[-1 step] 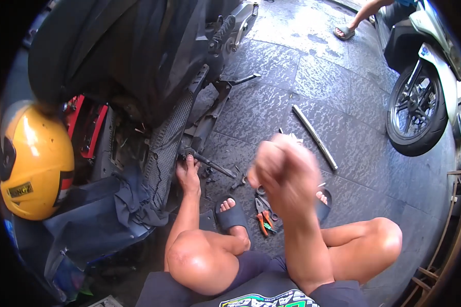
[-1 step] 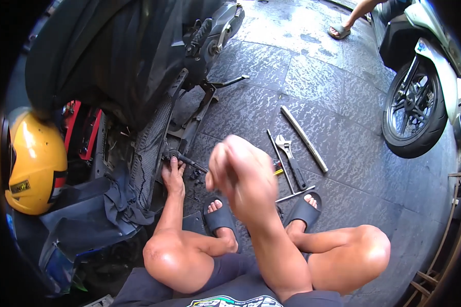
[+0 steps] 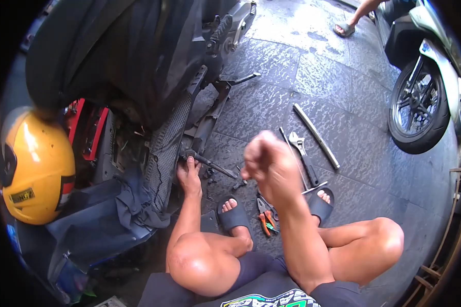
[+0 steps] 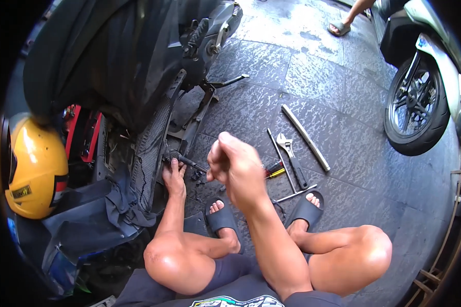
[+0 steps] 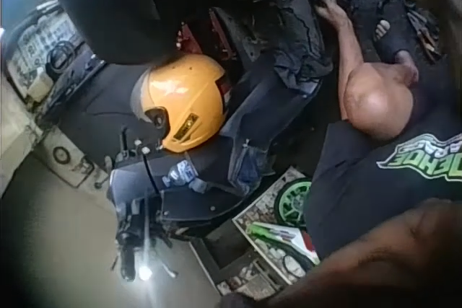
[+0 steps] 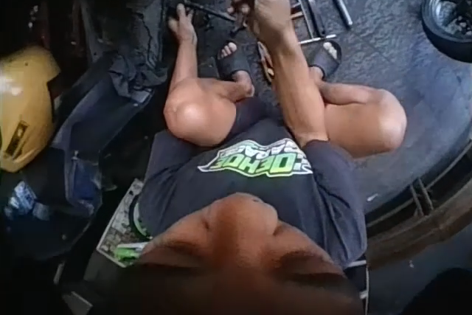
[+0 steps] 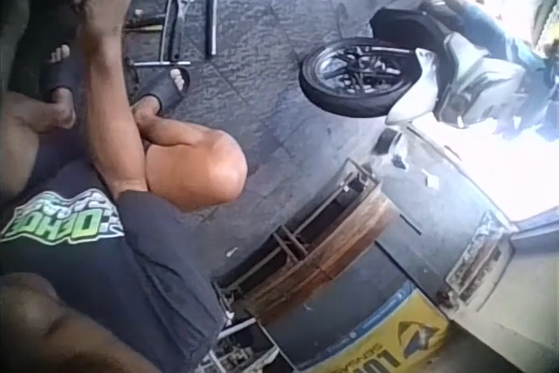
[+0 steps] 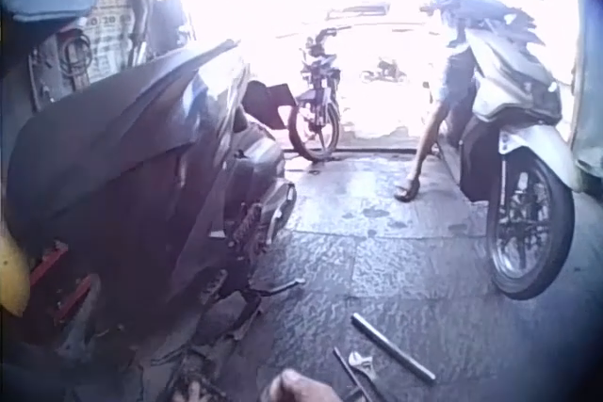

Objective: Repairing and connecting wiring components on a motorcycle chassis.

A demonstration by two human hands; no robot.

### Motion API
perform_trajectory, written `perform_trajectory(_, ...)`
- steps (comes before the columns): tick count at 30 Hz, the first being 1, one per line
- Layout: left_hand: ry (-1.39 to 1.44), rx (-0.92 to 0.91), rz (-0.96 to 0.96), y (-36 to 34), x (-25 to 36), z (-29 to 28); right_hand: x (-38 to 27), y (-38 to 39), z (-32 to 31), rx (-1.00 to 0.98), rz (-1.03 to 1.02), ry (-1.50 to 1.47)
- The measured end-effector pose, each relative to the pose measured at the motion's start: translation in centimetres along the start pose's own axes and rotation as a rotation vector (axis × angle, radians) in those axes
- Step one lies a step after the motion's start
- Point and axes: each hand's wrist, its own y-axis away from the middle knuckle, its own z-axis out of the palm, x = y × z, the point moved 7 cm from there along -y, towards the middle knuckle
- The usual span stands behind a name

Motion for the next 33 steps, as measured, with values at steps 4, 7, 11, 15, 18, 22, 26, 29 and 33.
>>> perform_trajectory(4,-0.029,0.022,0.007,0.2,1.4,-0.5,16.7,-2.6,-5.9,0.047,0.622,0.110)
perform_trajectory(7,-0.062,0.046,0.003,0.4,1.8,0.3,24.8,-0.8,-7.5,0.105,0.880,-0.168)
perform_trajectory(11,-0.100,0.050,-0.003,0.8,1.7,0.9,29.2,-1.7,-7.4,0.123,0.915,-0.553)
perform_trajectory(15,-0.186,0.092,-0.036,1.1,2.7,0.2,30.2,-3.7,-6.4,0.183,0.846,-0.773)
perform_trajectory(18,-0.226,-0.040,-0.075,1.1,2.9,0.5,30.4,-5.1,-6.9,0.284,0.795,-0.907)
perform_trajectory(22,-0.331,-0.002,-0.124,1.2,2.6,0.8,30.8,-5.5,-7.3,0.386,0.802,-0.954)
perform_trajectory(26,-0.435,0.013,-0.144,1.2,2.9,0.7,30.5,-6.0,-7.4,0.416,0.838,-1.005)
perform_trajectory(29,-0.467,0.031,-0.137,1.2,3.3,1.0,29.3,-6.8,-7.9,0.363,0.808,-1.002)
perform_trajectory(33,-0.512,0.077,-0.101,1.1,3.4,0.6,29.3,-7.4,-8.3,0.353,0.805,-0.994)
